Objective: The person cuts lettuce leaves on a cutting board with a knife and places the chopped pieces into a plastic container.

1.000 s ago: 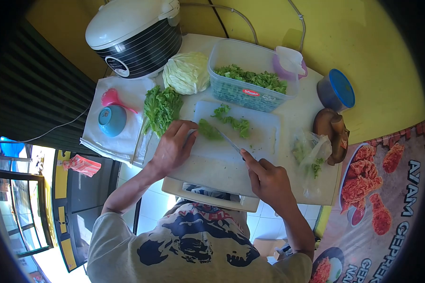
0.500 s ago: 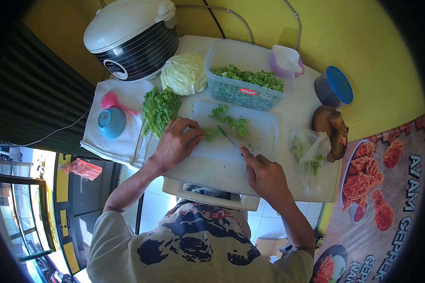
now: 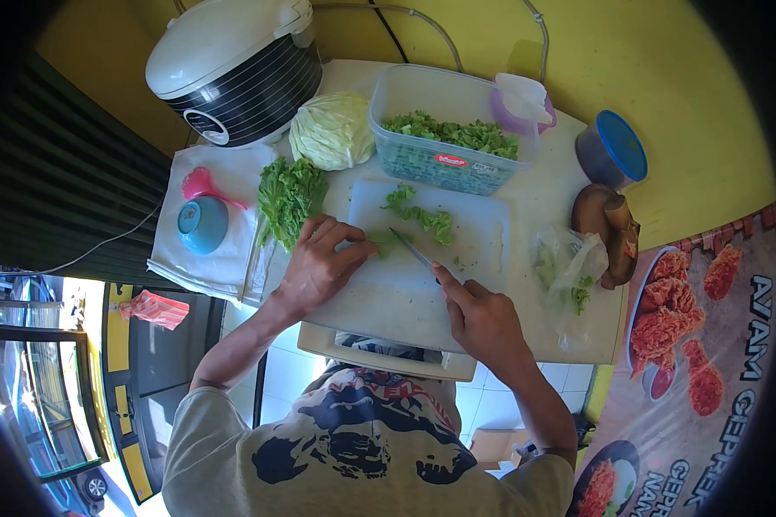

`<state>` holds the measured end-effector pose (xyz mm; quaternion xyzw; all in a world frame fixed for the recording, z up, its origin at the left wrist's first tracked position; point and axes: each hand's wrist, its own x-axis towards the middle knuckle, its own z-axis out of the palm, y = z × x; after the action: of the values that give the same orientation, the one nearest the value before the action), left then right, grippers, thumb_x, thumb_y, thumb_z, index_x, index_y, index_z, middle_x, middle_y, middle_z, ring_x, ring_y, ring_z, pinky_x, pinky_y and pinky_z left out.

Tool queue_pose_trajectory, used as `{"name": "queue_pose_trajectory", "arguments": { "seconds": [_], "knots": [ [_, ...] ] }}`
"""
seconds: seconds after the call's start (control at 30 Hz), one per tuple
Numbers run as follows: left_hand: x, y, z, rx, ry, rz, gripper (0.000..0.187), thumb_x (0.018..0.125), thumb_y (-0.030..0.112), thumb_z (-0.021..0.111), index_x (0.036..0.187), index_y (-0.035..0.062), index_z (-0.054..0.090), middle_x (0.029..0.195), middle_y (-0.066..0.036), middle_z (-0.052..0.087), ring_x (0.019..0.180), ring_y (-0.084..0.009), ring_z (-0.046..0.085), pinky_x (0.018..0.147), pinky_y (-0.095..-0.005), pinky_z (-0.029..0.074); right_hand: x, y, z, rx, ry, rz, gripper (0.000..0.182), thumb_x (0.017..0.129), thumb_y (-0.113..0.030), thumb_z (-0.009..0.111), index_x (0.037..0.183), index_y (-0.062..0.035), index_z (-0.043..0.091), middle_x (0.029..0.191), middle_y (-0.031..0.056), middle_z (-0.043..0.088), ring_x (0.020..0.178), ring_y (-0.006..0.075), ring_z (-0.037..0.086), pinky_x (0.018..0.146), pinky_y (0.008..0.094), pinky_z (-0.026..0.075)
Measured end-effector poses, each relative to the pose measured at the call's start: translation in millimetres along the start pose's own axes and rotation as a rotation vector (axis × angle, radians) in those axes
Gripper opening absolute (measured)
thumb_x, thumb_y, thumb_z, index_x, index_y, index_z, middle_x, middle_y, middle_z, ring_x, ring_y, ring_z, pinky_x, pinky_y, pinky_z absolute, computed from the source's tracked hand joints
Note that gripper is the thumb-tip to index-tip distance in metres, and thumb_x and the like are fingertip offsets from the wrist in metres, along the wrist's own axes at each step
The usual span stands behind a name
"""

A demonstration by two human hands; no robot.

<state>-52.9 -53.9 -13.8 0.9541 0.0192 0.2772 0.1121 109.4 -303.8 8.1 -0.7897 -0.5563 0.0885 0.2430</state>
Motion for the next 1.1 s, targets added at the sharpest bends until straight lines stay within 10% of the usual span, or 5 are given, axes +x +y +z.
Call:
{"name": "queue_pose_trajectory", "arguments": {
  "seconds": [0.63,1.1],
  "knots": [
    [28.3,-1.3,17.8,-0.084,-0.083,-0.062,0.020,0.091,0.020,0.078,0.110,0.0126,0.075,0.121,-0.006,0.067,0.114,-0.0263,0.063,0.105,-0.0463,0.042,-3.8,-2.1,-3.7,-0.027,0.131,-0.034,0.054,0.096,-0.005,0.066,0.149,-0.0155,0.058,0.082,0.0103,0.073,0.057,0.0256,0.068,0.053,0.0376,0.055],
    [28.1,-6.9,-1.1,-0.501,-0.099,-0.391,0.011,0.095,0.011,0.072,0.103,0.0040,0.069,0.107,-0.008,0.072,0.106,-0.0274,0.068,0.098,-0.0406,0.048,3.9,-10.7,-0.4,0.127,0.141,0.002,0.052,0.095,0.000,0.067,0.145,-0.0116,0.062,0.085,0.0147,0.072,0.058,0.0248,0.065,0.057,0.0347,0.054]
  ]
}}
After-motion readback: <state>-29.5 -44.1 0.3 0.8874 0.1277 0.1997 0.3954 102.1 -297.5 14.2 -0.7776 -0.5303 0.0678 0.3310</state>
